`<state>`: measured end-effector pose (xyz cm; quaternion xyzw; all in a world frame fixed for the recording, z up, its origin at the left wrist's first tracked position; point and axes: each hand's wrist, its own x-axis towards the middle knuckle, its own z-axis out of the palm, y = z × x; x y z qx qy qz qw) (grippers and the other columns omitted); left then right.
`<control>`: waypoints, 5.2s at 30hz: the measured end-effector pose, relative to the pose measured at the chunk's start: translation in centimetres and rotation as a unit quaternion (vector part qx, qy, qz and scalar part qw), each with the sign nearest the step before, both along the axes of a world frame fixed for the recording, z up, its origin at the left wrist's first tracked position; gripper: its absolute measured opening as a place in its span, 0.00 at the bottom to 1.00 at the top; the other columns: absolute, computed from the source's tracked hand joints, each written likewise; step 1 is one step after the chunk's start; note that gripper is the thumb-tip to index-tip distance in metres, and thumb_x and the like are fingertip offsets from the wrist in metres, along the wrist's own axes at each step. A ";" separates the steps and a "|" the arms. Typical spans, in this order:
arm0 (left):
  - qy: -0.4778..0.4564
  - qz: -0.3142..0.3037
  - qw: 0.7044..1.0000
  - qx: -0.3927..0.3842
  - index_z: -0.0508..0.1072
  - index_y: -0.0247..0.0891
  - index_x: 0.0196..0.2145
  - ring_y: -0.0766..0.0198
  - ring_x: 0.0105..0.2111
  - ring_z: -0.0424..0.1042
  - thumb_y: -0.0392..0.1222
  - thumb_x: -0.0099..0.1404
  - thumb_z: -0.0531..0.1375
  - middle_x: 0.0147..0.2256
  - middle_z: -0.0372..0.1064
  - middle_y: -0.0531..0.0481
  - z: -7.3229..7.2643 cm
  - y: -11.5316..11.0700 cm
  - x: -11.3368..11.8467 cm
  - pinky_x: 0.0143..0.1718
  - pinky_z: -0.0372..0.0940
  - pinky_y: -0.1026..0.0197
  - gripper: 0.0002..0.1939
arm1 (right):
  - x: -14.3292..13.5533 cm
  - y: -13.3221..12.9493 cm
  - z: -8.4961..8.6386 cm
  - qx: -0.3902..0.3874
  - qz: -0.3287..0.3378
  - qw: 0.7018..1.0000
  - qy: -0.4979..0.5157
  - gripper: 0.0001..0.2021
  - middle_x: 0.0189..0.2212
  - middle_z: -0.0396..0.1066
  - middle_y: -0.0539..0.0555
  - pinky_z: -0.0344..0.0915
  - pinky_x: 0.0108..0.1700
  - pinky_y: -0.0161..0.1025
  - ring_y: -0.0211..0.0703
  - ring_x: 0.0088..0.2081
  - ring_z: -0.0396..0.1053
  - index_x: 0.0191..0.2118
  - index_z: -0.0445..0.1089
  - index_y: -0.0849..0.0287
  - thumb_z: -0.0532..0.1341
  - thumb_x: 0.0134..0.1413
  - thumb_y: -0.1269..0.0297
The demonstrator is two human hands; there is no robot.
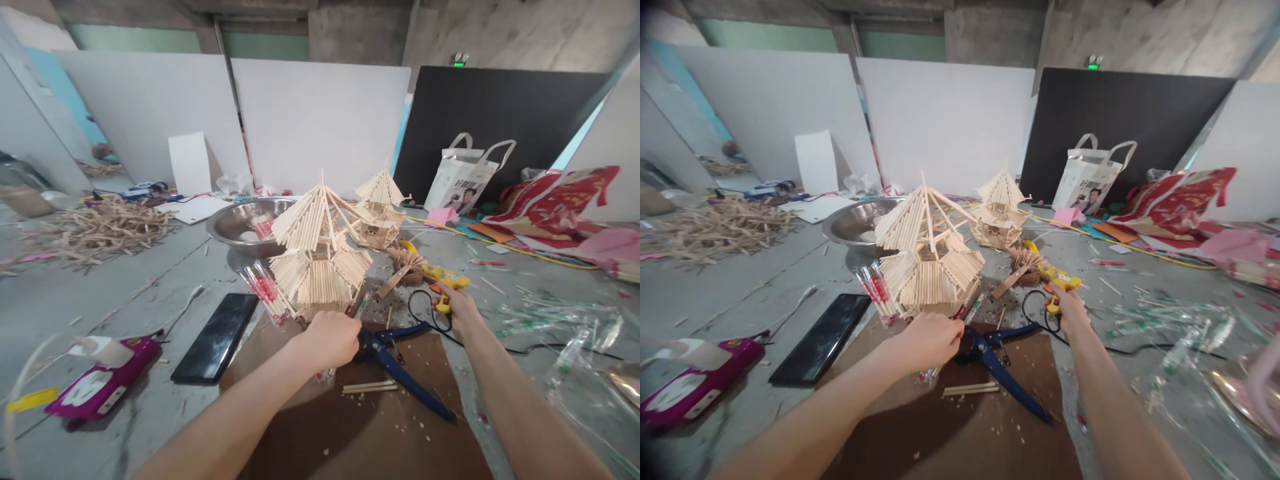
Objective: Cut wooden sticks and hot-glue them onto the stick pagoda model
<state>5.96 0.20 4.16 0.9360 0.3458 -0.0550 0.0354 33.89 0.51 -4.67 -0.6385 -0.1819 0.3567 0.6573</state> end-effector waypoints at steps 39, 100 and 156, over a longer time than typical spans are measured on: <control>-0.270 0.092 0.894 -0.345 0.66 0.34 0.28 0.71 0.17 0.61 0.40 0.54 0.50 0.19 0.62 0.54 -1.9 0.9 -3.2 0.18 0.55 0.69 0.09 | -12.1 -3.0 8.2 0.063 0.424 0.792 -0.434 0.11 0.26 0.69 0.50 0.57 0.28 0.32 0.36 0.26 0.63 0.34 0.67 0.59 0.53 0.48 0.60; -0.048 0.127 0.991 -0.001 0.71 0.38 0.26 0.60 0.31 0.68 0.51 0.58 0.45 0.27 0.69 0.46 -4.6 2.4 -3.8 0.31 0.59 0.61 0.20 | -5.8 0.1 4.8 -0.097 0.447 0.720 -0.522 0.07 0.23 0.62 0.49 0.56 0.27 0.32 0.35 0.25 0.61 0.33 0.61 0.59 0.49 0.49 0.66; -0.018 0.186 0.982 0.008 0.64 0.34 0.36 0.53 0.33 0.69 0.36 0.54 0.48 0.30 0.69 0.41 -4.4 -0.8 -1.5 0.31 0.62 0.55 0.12 | -8.7 -0.4 4.7 -0.186 0.342 0.679 -0.623 0.12 0.30 0.70 0.54 0.51 0.28 0.35 0.44 0.34 0.66 0.33 0.65 0.56 0.49 0.50 0.57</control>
